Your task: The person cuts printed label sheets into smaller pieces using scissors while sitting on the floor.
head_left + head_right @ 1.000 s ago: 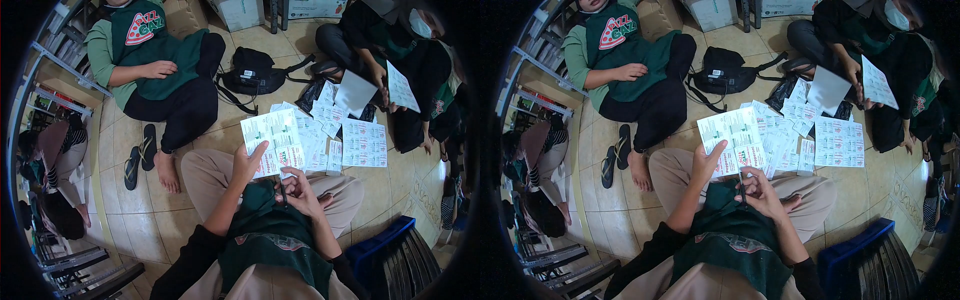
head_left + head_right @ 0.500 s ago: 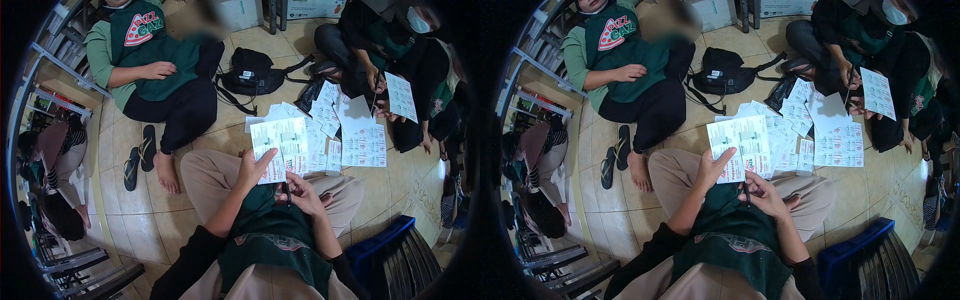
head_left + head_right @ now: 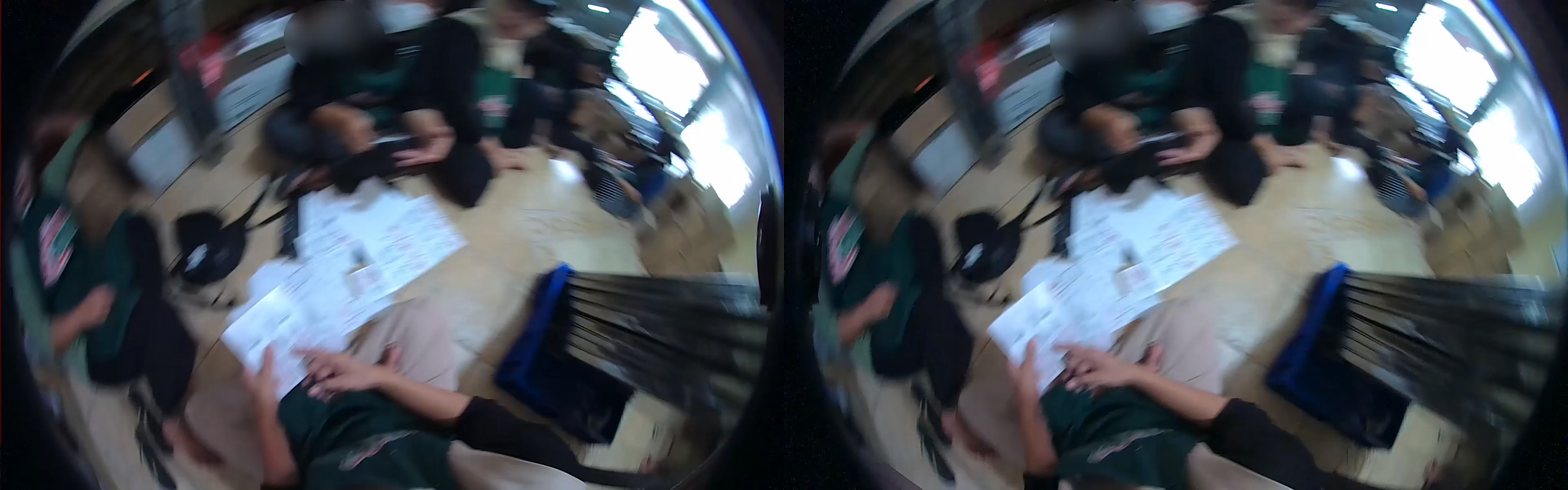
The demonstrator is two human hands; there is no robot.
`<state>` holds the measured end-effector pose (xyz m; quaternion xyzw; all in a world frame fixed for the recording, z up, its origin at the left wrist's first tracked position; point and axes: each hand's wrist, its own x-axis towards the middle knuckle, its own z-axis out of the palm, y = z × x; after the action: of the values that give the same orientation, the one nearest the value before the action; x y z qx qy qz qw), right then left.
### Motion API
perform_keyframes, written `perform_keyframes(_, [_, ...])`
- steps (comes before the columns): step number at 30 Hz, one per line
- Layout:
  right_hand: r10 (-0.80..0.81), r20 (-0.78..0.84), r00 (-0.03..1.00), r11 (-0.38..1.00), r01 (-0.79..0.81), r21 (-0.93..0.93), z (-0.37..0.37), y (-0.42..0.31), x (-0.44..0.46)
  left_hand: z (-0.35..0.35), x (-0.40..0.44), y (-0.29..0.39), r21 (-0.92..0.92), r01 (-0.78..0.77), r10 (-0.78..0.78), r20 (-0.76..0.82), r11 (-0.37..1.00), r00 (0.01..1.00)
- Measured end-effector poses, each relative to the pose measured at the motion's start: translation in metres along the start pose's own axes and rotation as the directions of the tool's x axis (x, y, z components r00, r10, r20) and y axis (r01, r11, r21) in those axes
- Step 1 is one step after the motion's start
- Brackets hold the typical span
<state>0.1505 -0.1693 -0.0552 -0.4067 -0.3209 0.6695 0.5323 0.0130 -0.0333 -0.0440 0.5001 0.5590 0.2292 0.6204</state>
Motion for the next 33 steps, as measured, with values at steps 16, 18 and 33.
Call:
perform_keyframes(16, [-0.141,0.009,0.99,0.987,0.141,-0.077,-0.026,-0.006,-0.026,0.02,0.008,0.022,-0.33,-0.283,0.373,0.253,0.901,0.893])
perform_keyframes(18, [-0.145,0.018,0.989,0.987,0.146,-0.063,-0.023,-0.004,-0.025,0.021,0.014,0.02,-0.232,-0.352,0.4,0.211,0.907,0.892])
perform_keyframes(33, [-0.155,-0.029,0.988,0.983,0.151,-0.101,-0.018,0.003,-0.017,0.022,0.009,0.017,-0.109,-0.421,0.435,0.197,0.9,0.879])
